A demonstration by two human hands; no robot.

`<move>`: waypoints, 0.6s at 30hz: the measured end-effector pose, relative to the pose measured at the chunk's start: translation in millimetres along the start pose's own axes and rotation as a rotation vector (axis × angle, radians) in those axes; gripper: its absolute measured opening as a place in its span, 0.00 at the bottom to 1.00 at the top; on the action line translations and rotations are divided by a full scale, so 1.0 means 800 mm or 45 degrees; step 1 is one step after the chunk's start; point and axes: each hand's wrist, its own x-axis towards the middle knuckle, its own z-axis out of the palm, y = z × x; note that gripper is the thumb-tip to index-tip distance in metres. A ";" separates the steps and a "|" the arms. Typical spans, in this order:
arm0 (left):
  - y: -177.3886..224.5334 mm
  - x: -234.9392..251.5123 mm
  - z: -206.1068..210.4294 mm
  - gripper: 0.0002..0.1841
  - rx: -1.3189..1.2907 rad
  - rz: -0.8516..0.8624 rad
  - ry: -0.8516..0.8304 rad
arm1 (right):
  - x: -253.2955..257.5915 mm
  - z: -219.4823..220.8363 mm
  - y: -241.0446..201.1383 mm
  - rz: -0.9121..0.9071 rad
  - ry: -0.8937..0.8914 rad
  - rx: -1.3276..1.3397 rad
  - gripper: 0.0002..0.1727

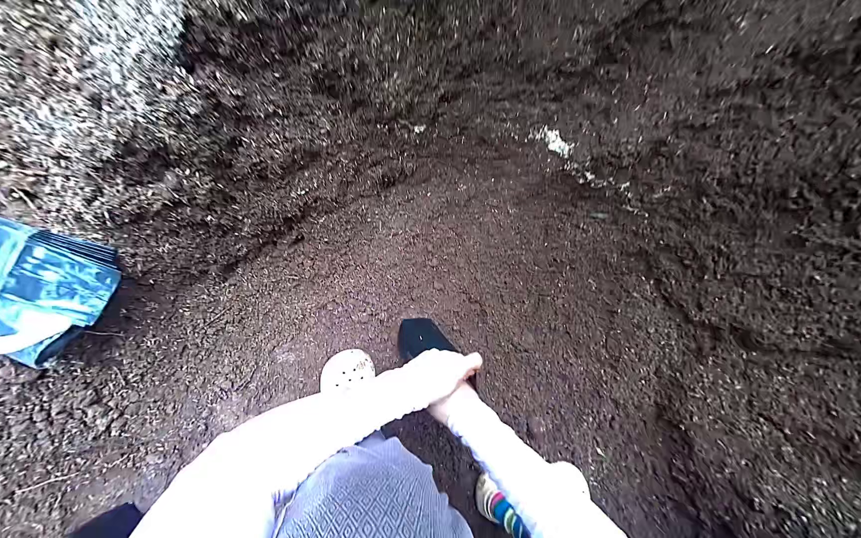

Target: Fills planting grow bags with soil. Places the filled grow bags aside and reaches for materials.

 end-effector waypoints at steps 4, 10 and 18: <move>-0.010 -0.027 -0.068 0.19 -0.085 -0.286 0.324 | 0.105 0.004 0.055 -0.606 0.577 -0.215 0.31; -0.025 -0.005 -0.099 0.35 0.428 -0.612 0.138 | 0.115 -0.012 0.089 -0.825 0.649 -0.388 0.15; -0.015 -0.045 -0.106 0.39 0.294 -0.727 0.118 | 0.098 0.003 0.122 -0.668 1.330 -0.291 0.11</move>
